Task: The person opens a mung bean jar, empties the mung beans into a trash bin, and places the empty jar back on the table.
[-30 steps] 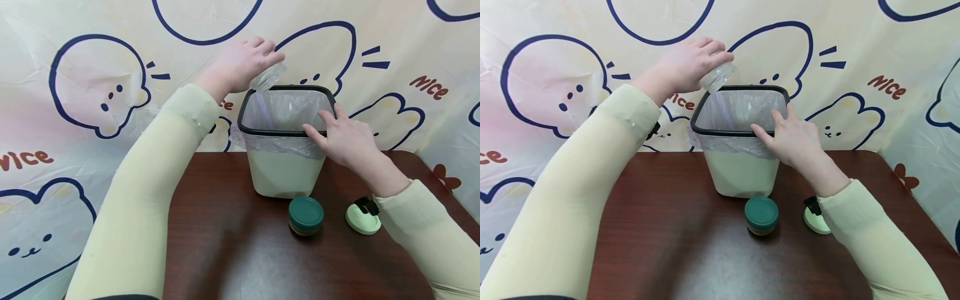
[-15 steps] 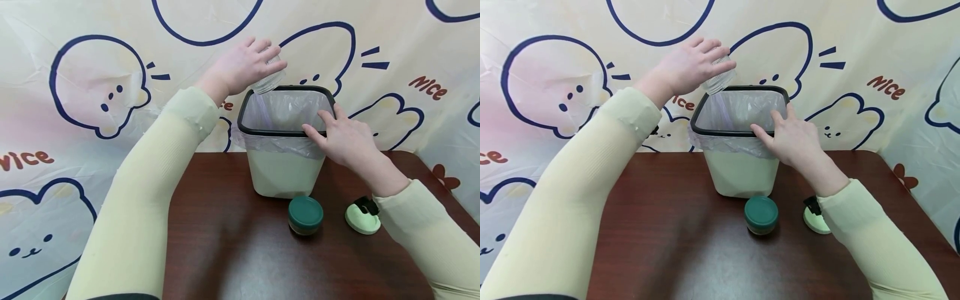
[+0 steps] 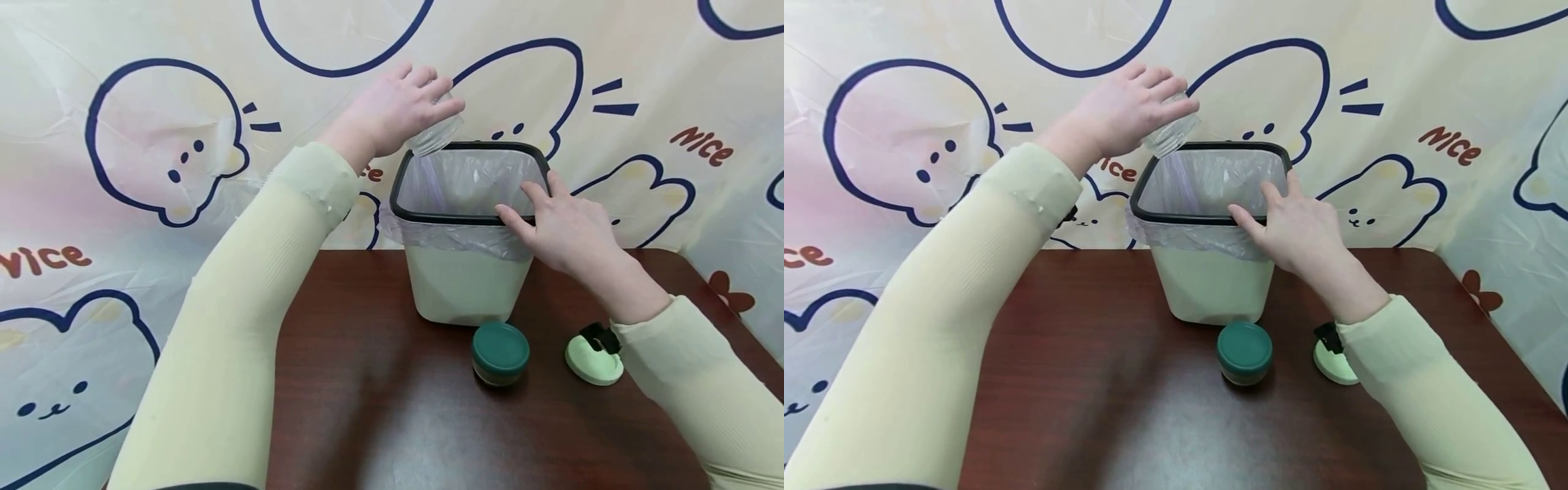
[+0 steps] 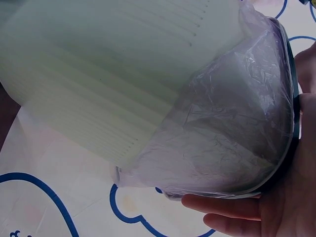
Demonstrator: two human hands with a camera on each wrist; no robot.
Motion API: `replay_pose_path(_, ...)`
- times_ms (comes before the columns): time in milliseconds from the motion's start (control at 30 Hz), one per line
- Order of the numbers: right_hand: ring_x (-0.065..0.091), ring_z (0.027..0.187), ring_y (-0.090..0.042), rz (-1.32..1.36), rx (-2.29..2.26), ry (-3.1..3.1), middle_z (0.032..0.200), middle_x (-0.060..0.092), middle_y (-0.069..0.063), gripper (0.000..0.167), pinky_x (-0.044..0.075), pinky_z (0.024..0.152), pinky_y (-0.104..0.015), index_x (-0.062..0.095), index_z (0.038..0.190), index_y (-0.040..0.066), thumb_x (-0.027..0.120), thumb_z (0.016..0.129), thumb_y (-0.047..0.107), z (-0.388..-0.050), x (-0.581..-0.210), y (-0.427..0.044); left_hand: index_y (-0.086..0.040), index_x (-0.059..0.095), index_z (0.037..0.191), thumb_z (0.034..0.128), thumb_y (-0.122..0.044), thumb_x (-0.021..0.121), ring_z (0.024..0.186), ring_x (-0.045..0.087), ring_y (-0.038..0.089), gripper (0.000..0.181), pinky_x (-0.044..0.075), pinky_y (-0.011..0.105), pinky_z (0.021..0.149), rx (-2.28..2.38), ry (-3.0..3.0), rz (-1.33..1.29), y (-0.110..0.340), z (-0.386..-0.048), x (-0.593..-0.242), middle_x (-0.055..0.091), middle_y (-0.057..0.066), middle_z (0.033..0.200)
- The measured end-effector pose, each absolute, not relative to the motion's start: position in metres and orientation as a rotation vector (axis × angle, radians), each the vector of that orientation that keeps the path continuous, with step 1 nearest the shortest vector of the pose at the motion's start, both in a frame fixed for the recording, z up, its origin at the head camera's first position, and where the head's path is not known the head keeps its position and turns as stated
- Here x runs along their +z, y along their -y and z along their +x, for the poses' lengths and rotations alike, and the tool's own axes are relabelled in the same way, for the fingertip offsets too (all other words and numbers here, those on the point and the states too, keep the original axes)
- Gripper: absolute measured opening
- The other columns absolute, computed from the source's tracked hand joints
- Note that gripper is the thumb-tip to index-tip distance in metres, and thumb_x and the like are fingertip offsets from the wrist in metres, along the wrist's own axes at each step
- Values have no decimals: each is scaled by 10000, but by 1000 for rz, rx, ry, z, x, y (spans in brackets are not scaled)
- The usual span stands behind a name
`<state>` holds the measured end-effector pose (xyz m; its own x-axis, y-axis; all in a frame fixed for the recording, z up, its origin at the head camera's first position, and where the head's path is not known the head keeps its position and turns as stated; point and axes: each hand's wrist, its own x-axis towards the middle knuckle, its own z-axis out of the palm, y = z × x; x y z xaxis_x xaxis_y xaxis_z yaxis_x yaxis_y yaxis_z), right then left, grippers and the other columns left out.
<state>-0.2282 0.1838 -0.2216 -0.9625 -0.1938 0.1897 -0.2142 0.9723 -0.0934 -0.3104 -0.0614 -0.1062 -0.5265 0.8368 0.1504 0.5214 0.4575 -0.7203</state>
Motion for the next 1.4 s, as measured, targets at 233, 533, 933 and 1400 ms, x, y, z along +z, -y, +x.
replay_pose_path(233,570,932,-520,311,168,2930,1491,211,-348,889,491,611,-531,333,1484,51,175,927,725,-228,-223,-184,-133,321,1494,888,159,529,1351,308,359,705,264,494,1108,679,2233,-1083,62,-310,-100,346,179,1475)
replay_pose_path(533,571,935,-523,311,167,2917,1486,219,-352,886,490,633,-551,348,1477,49,177,928,723,-229,-224,-184,-135,280,1501,863,155,567,1352,301,370,757,258,503,1109,812,2229,-1088,63,-308,-101,319,184,1493)
replay_pose_path(933,566,960,-531,301,162,2932,1497,194,-356,903,492,637,-553,332,1484,48,161,921,734,-229,-223,-184,-146,276,1515,861,122,622,1380,264,372,788,225,510,1122,876,2254,-1134,55,-305,-103,301,191,1510)
replay_pose_path(1400,587,905,-499,311,152,2914,1491,216,-347,893,478,580,-502,355,1471,52,167,924,732,-229,-222,-183,-194,297,1507,750,-230,824,1302,413,207,924,329,319,1075,-71,2519,-967,78,-309,-114,396,37,1465)
